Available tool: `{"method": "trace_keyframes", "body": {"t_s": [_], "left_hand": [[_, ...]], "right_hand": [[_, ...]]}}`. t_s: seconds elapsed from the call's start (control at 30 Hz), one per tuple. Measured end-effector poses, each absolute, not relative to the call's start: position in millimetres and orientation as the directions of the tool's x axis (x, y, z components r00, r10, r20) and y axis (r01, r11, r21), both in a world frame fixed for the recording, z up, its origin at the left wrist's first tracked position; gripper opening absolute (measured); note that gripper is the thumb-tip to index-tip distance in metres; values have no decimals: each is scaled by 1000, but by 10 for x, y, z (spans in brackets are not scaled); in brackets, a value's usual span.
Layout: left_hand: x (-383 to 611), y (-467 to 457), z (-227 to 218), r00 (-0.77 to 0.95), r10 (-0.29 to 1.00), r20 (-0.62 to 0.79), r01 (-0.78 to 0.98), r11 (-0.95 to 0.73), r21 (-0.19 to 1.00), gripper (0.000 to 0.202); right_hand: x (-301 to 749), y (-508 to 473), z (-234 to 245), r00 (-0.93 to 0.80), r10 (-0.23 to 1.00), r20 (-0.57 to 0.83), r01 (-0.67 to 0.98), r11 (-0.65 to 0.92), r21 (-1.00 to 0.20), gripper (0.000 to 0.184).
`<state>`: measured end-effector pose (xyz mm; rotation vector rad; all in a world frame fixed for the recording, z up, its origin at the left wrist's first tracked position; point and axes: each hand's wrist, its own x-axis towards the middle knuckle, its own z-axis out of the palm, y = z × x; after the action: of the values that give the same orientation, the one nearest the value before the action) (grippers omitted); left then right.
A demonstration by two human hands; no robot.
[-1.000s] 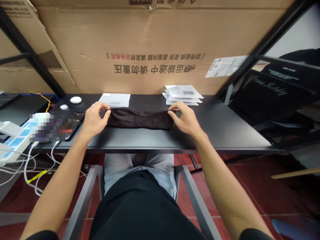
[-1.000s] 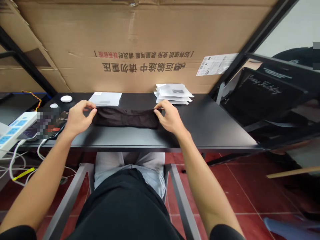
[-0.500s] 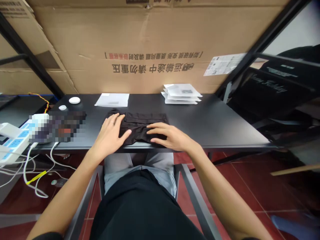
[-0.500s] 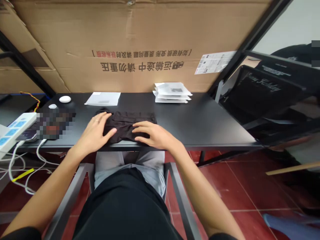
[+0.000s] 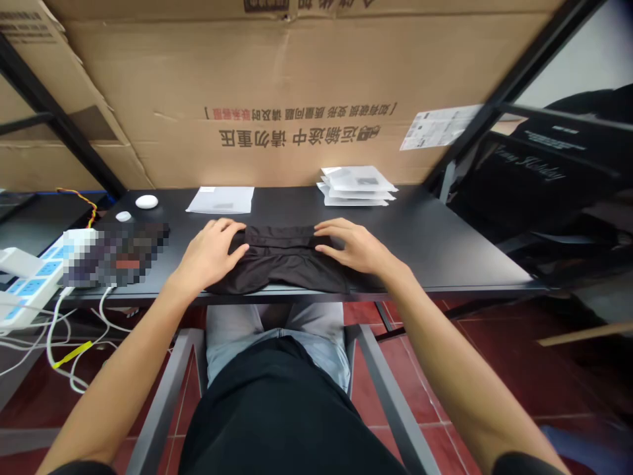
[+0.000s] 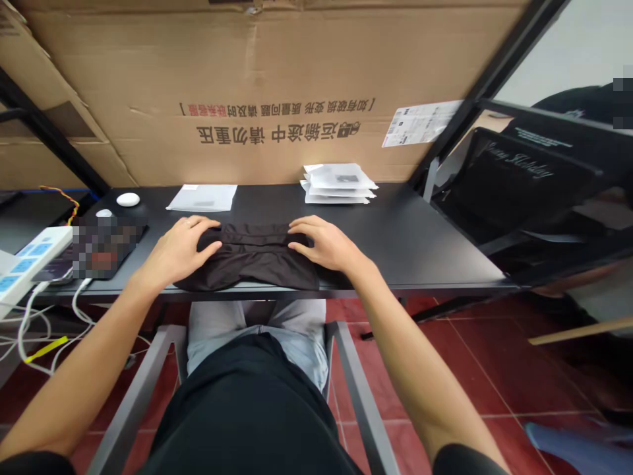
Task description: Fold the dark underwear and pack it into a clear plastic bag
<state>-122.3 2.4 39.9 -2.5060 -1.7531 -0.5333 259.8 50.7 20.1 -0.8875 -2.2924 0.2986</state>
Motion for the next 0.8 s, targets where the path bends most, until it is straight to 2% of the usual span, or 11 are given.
{"method": "trace_keyframes", "body": {"t_s": [0.07,0.13,0.23,0.3,0.4,0.47,0.5,0.57,0.63,0.7,0.8], "left_hand": [[-1197,243,451,433,859,275,863,-483,150,47],[-1175,430,456,529,826,192,815,-558,155,41],[-1133,637,439,532,840,104,828,-542,145,30],[-1090,747,446,470,873,130,862,-486,147,30],[-1014,886,495,293,915,279,909,-357,216,39],[-992,921,526,172,907,385,928,-280,245,45],[-1000,907,529,141,895,424,934,-262,243,47],[-1059,804,489,163,878,451,935,-283,212,49],[-1165,614,379,256,880,399,924,-344,166,52],[-1285,389,217,329,899,288,919,-375,121,61],[-1429,130,-26,286,947,144,946,-303,114,83]], "right_hand": [[2594,652,208,-632,627,456,524,779,-346,18],[2574,757,216,-709,593,383,515,805,-294,10],[2511,884,242,-692,659,294,594,752,-287,13],[2440,1003,269,-567,764,308,686,644,-338,15],[2304,1224,315,-262,891,371,797,417,-438,28],[2223,1307,341,-127,909,397,838,313,-448,38],[2192,1303,347,-124,902,414,847,313,-430,43],[2155,1186,333,-242,858,454,829,426,-363,50],[2147,945,278,-431,783,447,752,586,-302,54],[2160,651,188,-577,732,362,683,676,-278,66],[2195,291,32,-630,753,190,706,658,-264,93]]}}
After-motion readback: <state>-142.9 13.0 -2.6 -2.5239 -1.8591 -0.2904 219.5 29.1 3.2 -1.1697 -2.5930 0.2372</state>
